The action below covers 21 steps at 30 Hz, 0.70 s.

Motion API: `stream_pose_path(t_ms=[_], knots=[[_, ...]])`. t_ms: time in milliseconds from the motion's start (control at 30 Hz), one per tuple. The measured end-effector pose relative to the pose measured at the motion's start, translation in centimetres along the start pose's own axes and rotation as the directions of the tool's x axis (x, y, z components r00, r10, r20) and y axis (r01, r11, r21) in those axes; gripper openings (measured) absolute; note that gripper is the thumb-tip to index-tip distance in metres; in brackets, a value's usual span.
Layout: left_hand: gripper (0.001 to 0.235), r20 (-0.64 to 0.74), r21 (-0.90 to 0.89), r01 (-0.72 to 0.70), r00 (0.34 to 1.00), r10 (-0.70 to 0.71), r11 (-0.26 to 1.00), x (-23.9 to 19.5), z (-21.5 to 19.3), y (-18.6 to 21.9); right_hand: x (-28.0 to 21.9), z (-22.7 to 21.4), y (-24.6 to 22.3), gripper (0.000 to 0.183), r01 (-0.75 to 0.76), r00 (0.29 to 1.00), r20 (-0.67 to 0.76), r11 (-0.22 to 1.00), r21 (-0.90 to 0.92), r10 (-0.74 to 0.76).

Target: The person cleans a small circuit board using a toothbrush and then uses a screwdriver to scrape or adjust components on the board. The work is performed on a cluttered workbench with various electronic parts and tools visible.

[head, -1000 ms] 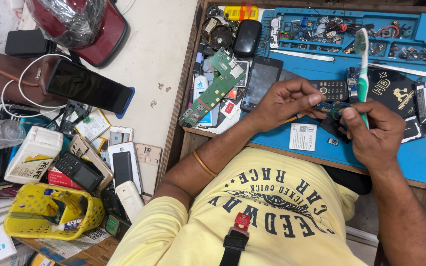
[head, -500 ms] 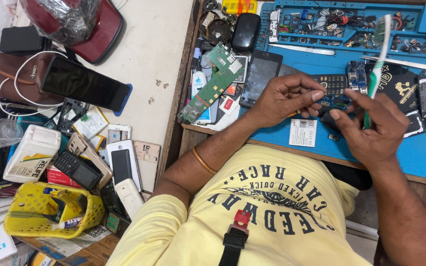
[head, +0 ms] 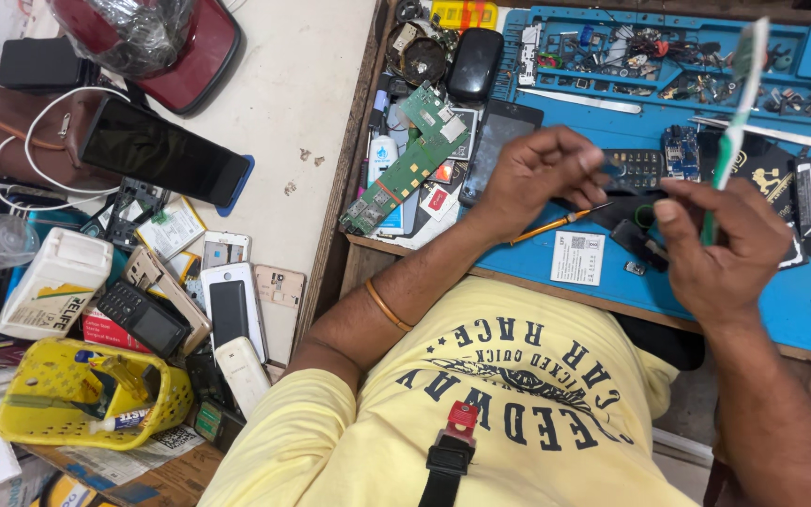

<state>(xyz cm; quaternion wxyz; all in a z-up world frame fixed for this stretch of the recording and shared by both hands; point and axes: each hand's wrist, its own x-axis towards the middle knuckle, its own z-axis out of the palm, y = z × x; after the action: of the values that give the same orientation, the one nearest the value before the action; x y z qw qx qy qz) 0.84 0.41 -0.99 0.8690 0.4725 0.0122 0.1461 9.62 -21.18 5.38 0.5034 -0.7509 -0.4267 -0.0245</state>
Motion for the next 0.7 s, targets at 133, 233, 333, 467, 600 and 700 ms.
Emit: stream_pose_path(t_ms=[133,233,333,467,600,700], knots=[[0.018,-0.064,-0.068,-0.032,0.998,0.028,0.997,0.2,-0.5,0.6,2.3,-0.1,-5.5,0.016,-0.127,0.988,0.129,0.914,0.386,0.083],[0.019,-0.070,-0.089,-0.006,0.998,0.000,0.996,0.0,-0.2,1.0,3.1,-0.2,-10.6,0.015,-0.021,0.880,0.420,0.865,0.501,-0.222],[0.019,-0.065,-0.086,0.023,0.997,-0.029,0.996,0.1,-0.1,1.5,4.3,-0.9,-14.6,0.030,-0.055,0.661,0.473,0.590,0.805,-0.583],[0.016,-0.036,-0.088,-0.002,0.999,-0.001,0.996,0.1,-0.4,1.5,5.5,-0.5,-17.1,0.033,-0.101,0.399,0.520,0.527,0.844,-0.755],[0.014,-0.075,-0.155,0.005,0.997,-0.017,0.988,0.2,-0.1,1.1,5.9,-0.7,-17.2,0.032,-0.208,0.418,0.471,0.422,0.882,-0.777],[0.019,-0.116,-0.128,0.025,0.992,-0.040,0.991,0.1,0.2,1.5,6.4,-0.9,-16.9,0.033,-0.222,0.418,0.487,0.434,0.873,-0.767]])
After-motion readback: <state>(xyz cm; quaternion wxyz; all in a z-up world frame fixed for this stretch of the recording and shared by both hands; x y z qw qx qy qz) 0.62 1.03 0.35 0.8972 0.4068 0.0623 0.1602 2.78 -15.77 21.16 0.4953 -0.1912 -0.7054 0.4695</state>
